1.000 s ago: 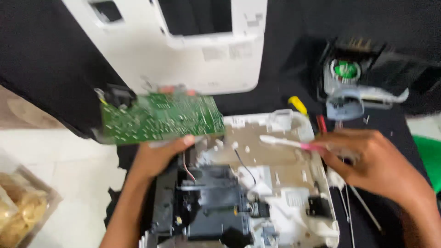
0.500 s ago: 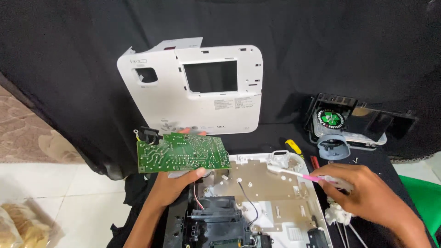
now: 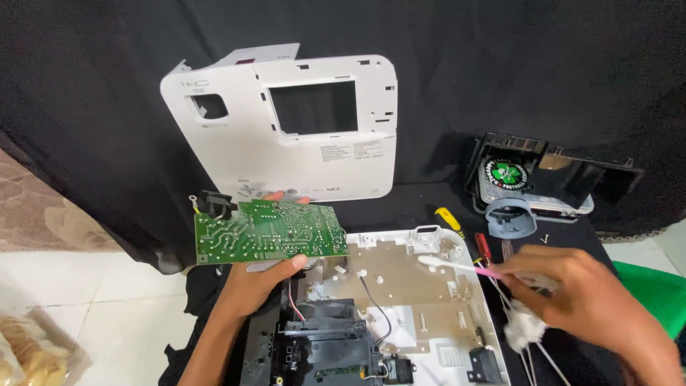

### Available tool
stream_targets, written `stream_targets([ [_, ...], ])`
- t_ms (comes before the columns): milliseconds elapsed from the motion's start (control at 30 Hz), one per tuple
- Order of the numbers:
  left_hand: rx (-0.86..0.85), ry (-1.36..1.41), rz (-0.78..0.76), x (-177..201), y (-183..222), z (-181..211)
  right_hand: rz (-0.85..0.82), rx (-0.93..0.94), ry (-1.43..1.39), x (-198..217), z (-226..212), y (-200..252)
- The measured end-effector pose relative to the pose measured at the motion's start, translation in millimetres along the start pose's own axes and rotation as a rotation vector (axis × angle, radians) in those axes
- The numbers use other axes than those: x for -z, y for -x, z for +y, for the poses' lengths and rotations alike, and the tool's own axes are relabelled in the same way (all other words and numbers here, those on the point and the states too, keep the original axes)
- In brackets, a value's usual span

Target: Disassembling a projector and cleaning its internal components with a toothbrush and cloth

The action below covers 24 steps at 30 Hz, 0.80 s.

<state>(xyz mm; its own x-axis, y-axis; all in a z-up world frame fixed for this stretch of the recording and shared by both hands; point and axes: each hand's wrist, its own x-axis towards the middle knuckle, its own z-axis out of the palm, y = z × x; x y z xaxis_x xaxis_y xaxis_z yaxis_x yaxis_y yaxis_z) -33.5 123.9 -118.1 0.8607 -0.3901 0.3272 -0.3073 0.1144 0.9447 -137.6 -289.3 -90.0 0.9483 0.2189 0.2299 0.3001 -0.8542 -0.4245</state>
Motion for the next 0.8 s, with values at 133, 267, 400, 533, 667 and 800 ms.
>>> stream_targets([
  [133, -0.010, 0.029, 0.001, -0.9, 1.0, -0.4, 0.082, -0.009, 0.090, -3.6, 3.0, 6.6],
  [267, 0.010, 0.022, -0.007, -0.5, -1.0, -0.6, 0.111, -0.033, 0.252, -4.7, -7.3, 5.9],
  [400, 0.053, 0.040, 0.006, -1.8, -0.2, -0.1, 0.078, -0.051, 0.192, -9.7, -14.8, 1.3],
  [533, 0.025, 0.066, 0.006, -1.8, -0.5, -0.8, 0.180, -0.050, 0.309, -6.7, -17.2, 0.4],
  [667, 0.012, 0.062, -0.002, -2.2, -1.1, -0.9, 0.012, -0.100, 0.138, -7.0, -9.3, 3.4],
  [800, 0.027, -0.025, 0.005, -1.1, -0.9, 3.4, 0.032, -0.119, -0.037, -2.5, -13.8, 0.1],
])
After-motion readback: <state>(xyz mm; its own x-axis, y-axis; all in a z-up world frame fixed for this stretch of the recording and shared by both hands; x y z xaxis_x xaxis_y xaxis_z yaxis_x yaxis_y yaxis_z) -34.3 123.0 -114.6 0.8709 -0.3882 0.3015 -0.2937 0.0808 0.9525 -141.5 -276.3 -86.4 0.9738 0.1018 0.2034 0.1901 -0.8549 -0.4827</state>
